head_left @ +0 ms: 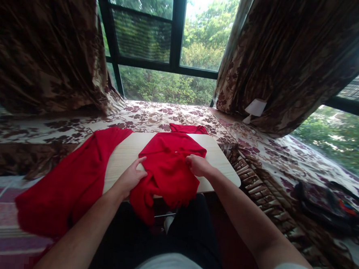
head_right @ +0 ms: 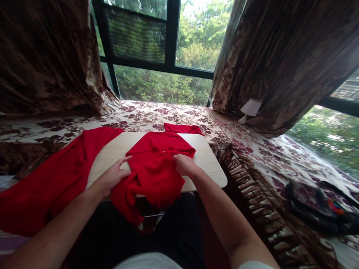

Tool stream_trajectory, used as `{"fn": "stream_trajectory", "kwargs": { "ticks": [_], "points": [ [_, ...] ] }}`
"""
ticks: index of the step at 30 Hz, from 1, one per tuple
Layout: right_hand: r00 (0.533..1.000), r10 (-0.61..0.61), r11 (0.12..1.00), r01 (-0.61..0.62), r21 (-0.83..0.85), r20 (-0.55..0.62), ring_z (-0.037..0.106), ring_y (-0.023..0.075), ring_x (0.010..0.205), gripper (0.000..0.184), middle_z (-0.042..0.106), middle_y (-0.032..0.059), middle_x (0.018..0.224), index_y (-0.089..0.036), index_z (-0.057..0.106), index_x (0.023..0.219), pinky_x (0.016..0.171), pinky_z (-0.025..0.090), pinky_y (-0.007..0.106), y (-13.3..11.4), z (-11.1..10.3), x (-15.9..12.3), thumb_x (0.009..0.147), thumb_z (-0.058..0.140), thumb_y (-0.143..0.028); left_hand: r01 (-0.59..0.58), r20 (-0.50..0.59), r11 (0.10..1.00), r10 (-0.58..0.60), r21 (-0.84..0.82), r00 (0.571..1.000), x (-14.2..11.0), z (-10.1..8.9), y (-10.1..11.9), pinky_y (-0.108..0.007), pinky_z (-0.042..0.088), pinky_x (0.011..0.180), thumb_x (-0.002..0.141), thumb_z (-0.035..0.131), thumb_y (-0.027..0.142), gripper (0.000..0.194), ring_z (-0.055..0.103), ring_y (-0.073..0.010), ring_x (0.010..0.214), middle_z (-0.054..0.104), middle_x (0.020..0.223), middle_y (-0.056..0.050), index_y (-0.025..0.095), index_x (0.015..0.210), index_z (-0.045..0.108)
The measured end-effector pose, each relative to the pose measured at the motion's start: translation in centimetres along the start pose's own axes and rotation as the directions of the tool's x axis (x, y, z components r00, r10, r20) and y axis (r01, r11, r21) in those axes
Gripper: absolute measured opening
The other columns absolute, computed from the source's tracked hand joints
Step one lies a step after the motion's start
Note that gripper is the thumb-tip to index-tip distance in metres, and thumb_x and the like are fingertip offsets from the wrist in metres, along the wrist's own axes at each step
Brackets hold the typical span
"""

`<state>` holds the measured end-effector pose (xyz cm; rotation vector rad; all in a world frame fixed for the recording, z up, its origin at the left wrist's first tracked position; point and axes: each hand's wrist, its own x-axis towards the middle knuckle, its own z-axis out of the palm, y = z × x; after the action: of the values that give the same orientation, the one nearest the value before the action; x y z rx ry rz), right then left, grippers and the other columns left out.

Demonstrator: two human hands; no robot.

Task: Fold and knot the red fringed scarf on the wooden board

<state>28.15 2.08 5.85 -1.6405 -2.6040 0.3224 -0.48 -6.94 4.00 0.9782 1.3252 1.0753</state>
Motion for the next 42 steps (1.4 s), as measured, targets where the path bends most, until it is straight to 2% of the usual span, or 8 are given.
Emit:
{"fn": "stream_trajectory", "kwargs": {
  "ticks": [6, 13, 20, 25, 33, 37, 40, 42],
  "points": [
    [0.993, 0.083, 0.991, -0.073, -0.111, 0.085, 0.062, 0.0214, 0.071, 0.012, 0.070, 0.0075, 0.075, -0.018, 0.075, 0.079, 0.062, 0.038, 0.027, 0.8, -1.2, -0.7, 0.070, 0.068, -0.015, 0.062, 0.107, 0.997, -0.066, 0.035, 0.992, 0.4, 0.5, -0.1, -0.020, 0.040, 0.044, 0.063, 0.070, 0.016, 0.051, 0.057, -0.0137, 0.045, 0.058, 0.051, 0.005, 0.015, 0.114, 0.067],
    [0.954, 0.022, 0.995, 0.008, 0.099, -0.298, 0.061, 0.0231, 0.111, 0.034, 0.067, 0.0112, 0.122, -0.019, 0.069, 0.120, 0.095, 0.044, 0.030, -2.1, 0.2, 0.3, 0.093, 0.052, -0.031, 0.116, 0.011, 0.992, -0.115, -0.054, 0.993, 0.5, 1.0, 0.0, -0.024, 0.049, 0.050, 0.059, 0.075, 0.012, 0.042, 0.067, -0.0197, 0.057, 0.068, 0.064, -0.002, 0.017, 0.100, 0.066],
    [0.979, -0.100, 0.994, 0.105, 0.019, -0.176, 0.015, 0.0374, 0.150, 0.073, 0.019, 0.0076, 0.166, -0.033, 0.028, 0.157, 0.117, 0.015, 0.059, -7.1, 3.1, 1.4, 0.094, 0.039, -0.067, 0.109, -0.019, 0.993, -0.108, 0.041, 0.994, 1.4, 0.4, -0.4, -0.028, 0.055, 0.061, 0.059, 0.078, 0.015, 0.042, 0.071, -0.0219, 0.067, 0.073, 0.074, -0.008, 0.013, 0.099, 0.065],
    [0.989, -0.149, 0.989, 0.149, 0.000, -0.012, 0.003, 0.0433, 0.151, 0.076, 0.015, 0.0051, 0.166, -0.041, 0.027, 0.156, 0.112, -0.002, 0.073, -8.3, 5.0, 2.2, 0.090, 0.031, -0.077, 0.124, 0.001, 0.990, -0.124, 0.067, 0.992, 0.9, -0.5, -0.6, -0.026, 0.053, 0.055, 0.058, 0.084, 0.021, 0.042, 0.069, -0.0213, 0.060, 0.072, 0.068, -0.005, 0.016, 0.094, 0.062],
    [0.989, -0.144, 0.990, 0.144, 0.008, -0.020, 0.002, 0.0445, 0.151, 0.078, 0.014, 0.0054, 0.167, -0.041, 0.027, 0.156, 0.111, -0.004, 0.073, -8.1, 5.2, 2.2, 0.088, 0.032, -0.078, 0.440, 0.422, 0.887, -0.348, -0.139, 0.837, -4.0, -3.3, 1.1, -0.042, 0.059, 0.074, 0.055, 0.090, 0.022, 0.041, 0.074, -0.0332, 0.083, 0.074, 0.079, -0.011, 0.017, 0.091, 0.070],
    [0.990, -0.140, 0.990, 0.141, 0.008, -0.011, 0.002, 0.0440, 0.151, 0.077, 0.013, 0.0056, 0.167, -0.040, 0.026, 0.156, 0.112, -0.005, 0.073, -8.2, 5.1, 2.2, 0.089, 0.034, -0.077, 0.473, 0.455, 0.875, -0.382, -0.102, 0.805, -6.6, -6.0, 0.8, -0.044, 0.059, 0.070, 0.040, 0.093, 0.020, 0.057, 0.071, -0.0420, 0.093, 0.073, 0.074, -0.012, 0.018, 0.093, 0.074],
    [0.990, -0.142, 0.990, 0.143, 0.012, -0.012, 0.001, 0.0439, 0.151, 0.077, 0.014, 0.0056, 0.167, -0.040, 0.026, 0.156, 0.111, -0.004, 0.073, -8.3, 5.1, 2.2, 0.089, 0.034, -0.077, 0.437, 0.407, 0.892, -0.360, -0.112, 0.840, -9.0, -7.9, 0.0, -0.048, 0.059, 0.074, 0.027, 0.093, 0.025, 0.072, 0.067, -0.0470, 0.104, 0.076, 0.078, -0.011, 0.021, 0.097, 0.076],
    [0.989, -0.145, 0.989, 0.145, 0.016, -0.013, 0.001, 0.0437, 0.151, 0.078, 0.014, 0.0057, 0.167, -0.040, 0.027, 0.156, 0.111, -0.004, 0.074, -8.2, 5.2, 2.2, 0.088, 0.032, -0.078, 0.330, 0.288, 0.926, -0.270, -0.185, 0.919, -10.6, -9.3, -0.6, -0.048, 0.058, 0.078, 0.028, 0.092, 0.037, 0.072, 0.065, -0.0462, 0.109, 0.078, 0.085, -0.008, 0.027, 0.097, 0.078]
  ]
}}
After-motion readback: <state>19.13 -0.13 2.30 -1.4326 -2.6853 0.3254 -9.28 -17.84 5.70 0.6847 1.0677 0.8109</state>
